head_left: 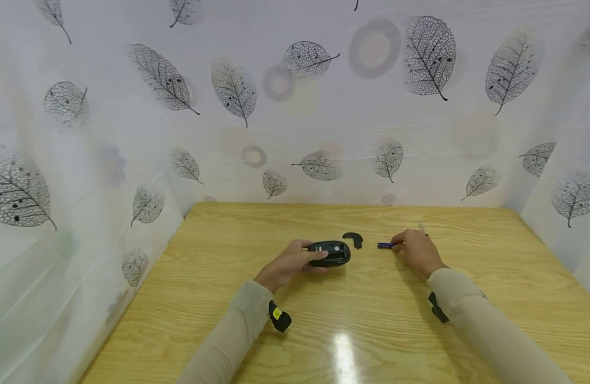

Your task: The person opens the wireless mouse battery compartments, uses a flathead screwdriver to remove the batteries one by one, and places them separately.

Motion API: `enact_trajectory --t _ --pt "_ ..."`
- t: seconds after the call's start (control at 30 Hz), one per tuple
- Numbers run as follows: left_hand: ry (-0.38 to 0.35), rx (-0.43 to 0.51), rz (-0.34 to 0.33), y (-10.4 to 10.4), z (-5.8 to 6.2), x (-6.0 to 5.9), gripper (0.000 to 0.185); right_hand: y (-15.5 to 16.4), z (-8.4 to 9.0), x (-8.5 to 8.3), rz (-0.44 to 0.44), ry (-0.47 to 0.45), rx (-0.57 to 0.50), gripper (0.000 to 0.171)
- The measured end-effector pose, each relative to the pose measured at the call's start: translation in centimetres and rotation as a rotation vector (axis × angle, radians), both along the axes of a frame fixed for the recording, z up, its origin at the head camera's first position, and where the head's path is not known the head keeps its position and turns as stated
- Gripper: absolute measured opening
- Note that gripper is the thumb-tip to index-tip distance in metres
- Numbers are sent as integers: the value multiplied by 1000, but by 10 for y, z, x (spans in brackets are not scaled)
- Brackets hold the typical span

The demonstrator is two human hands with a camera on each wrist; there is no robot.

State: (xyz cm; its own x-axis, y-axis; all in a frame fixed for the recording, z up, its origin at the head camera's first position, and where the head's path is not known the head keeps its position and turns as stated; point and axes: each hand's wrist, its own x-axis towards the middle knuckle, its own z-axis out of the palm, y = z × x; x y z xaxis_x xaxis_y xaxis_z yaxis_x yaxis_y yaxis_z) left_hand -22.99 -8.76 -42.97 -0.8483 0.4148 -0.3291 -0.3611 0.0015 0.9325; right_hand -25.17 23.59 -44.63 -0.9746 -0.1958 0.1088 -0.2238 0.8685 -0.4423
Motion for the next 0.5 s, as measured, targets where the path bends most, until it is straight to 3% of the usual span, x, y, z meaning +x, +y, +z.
enact_trajectory --t 0.5 --pt "6 -1 5 2 1 1 48 2 0 2 17 12 -34 20"
